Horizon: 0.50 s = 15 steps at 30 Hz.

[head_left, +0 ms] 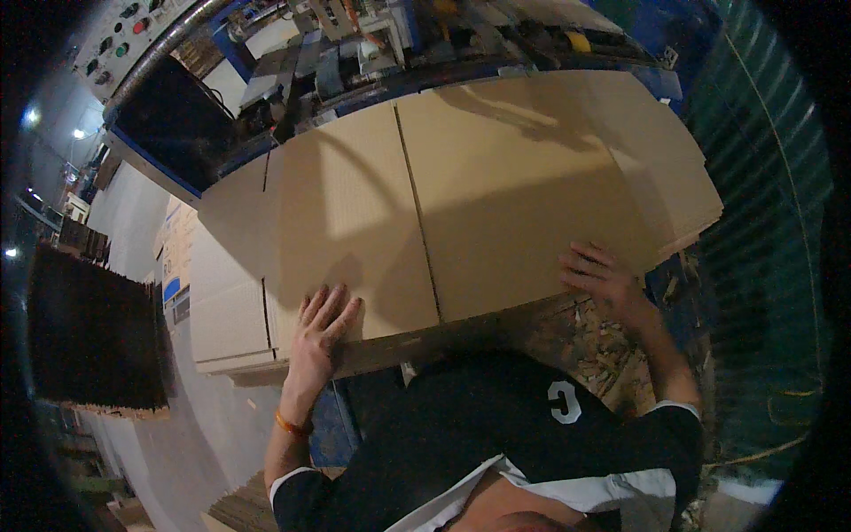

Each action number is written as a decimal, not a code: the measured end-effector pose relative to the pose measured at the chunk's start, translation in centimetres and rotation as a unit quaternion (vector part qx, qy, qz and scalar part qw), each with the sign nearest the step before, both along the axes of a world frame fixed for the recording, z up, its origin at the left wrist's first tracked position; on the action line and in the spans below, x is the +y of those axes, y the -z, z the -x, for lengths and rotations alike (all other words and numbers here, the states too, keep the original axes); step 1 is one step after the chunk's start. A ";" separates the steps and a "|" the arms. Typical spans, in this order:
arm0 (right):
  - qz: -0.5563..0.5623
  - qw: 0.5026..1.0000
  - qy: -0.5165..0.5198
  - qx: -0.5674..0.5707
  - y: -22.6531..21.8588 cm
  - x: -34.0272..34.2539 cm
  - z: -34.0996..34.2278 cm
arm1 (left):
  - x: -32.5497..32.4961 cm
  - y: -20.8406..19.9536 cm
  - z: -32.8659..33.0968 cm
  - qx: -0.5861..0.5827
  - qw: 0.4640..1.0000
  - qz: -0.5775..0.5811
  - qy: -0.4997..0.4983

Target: The person repeatedly picks up flat cardboard sheets from a stack and places them onto a machine table, aligning them by hand. The person continues this repetitive stacking action throughout the clip.

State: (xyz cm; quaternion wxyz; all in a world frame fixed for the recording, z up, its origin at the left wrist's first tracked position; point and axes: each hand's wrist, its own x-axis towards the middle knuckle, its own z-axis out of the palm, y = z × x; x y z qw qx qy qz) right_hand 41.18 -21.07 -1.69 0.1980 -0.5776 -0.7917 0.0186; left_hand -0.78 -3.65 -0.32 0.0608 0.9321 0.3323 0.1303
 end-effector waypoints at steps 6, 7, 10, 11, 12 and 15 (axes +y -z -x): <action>0.045 0.997 0.029 -0.054 0.8 6.5 -6.0 | 4.7 -0.2 -1.4 -0.023 0.999 -0.031 -0.008; 0.038 0.997 0.038 -0.055 0.8 7.9 -6.8 | 5.6 0.0 -2.0 -0.041 0.999 -0.035 -0.002; 0.019 0.994 0.065 -0.091 0.8 12.6 -9.2 | 9.6 0.6 -4.0 -0.073 0.995 -0.064 -0.002; 0.013 0.991 0.077 -0.107 0.9 14.2 -9.9 | 11.4 0.9 -4.8 -0.080 0.994 -0.076 -0.001; 0.037 0.987 0.109 -0.112 1.0 15.8 -10.5 | 13.3 1.2 -5.5 -0.090 0.991 -0.099 0.003; 0.012 0.978 0.179 -0.102 0.8 20.0 -11.3 | 18.8 2.1 -7.6 -0.101 0.980 -0.170 0.007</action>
